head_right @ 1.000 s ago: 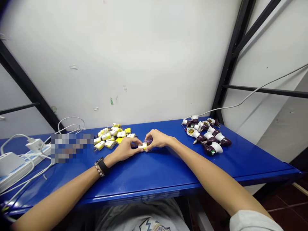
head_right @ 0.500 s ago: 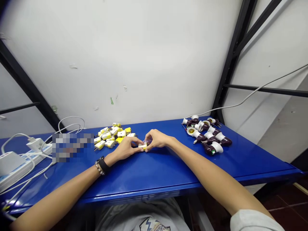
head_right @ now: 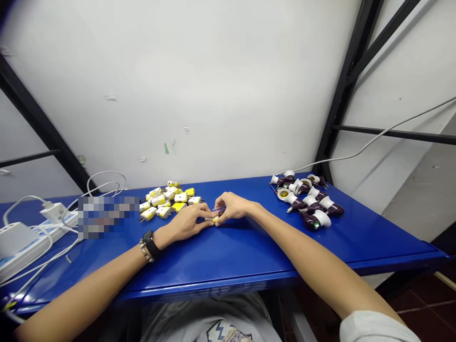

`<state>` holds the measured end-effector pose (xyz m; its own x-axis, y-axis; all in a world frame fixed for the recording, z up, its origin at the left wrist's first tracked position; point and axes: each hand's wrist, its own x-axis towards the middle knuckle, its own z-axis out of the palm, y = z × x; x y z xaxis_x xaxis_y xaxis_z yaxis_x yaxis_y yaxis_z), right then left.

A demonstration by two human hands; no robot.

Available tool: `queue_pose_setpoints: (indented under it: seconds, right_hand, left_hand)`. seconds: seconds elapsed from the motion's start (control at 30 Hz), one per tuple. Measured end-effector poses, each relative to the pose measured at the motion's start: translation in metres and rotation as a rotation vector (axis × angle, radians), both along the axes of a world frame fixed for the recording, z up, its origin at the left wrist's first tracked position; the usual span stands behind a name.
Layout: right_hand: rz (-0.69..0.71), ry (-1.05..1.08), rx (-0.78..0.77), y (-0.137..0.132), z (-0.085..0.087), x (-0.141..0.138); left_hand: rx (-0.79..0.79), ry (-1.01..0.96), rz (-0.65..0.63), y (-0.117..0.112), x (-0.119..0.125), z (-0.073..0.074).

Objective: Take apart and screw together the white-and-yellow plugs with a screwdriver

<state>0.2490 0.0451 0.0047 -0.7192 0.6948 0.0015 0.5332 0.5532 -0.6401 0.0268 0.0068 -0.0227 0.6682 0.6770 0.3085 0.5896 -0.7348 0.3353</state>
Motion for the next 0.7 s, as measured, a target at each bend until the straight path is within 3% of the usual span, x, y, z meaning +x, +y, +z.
queue_pose_setpoints:
  seconds: [0.17,0.27,0.37,0.53,0.7]
  right_hand:
    - [-0.028,-0.031,0.029,0.002,0.001,0.003]
    - [-0.051,-0.019,0.040,0.003,0.002,0.004]
    - [-0.117,0.039,0.060,0.002,0.005,0.004]
    - [-0.224,0.125,0.159,-0.001,0.007,0.003]
    - [-0.278,0.235,0.237,-0.002,0.006,-0.001]
  left_hand:
    - [0.031,0.055,-0.035,-0.006,-0.003,0.019]
    - [-0.006,-0.001,0.040,0.001,-0.024,0.035]
    - [-0.123,0.063,0.129,0.013,-0.054,0.045]
    - [-0.347,0.208,0.151,0.023,-0.076,0.041]
    - [-0.313,0.216,0.152,0.019,-0.061,0.033]
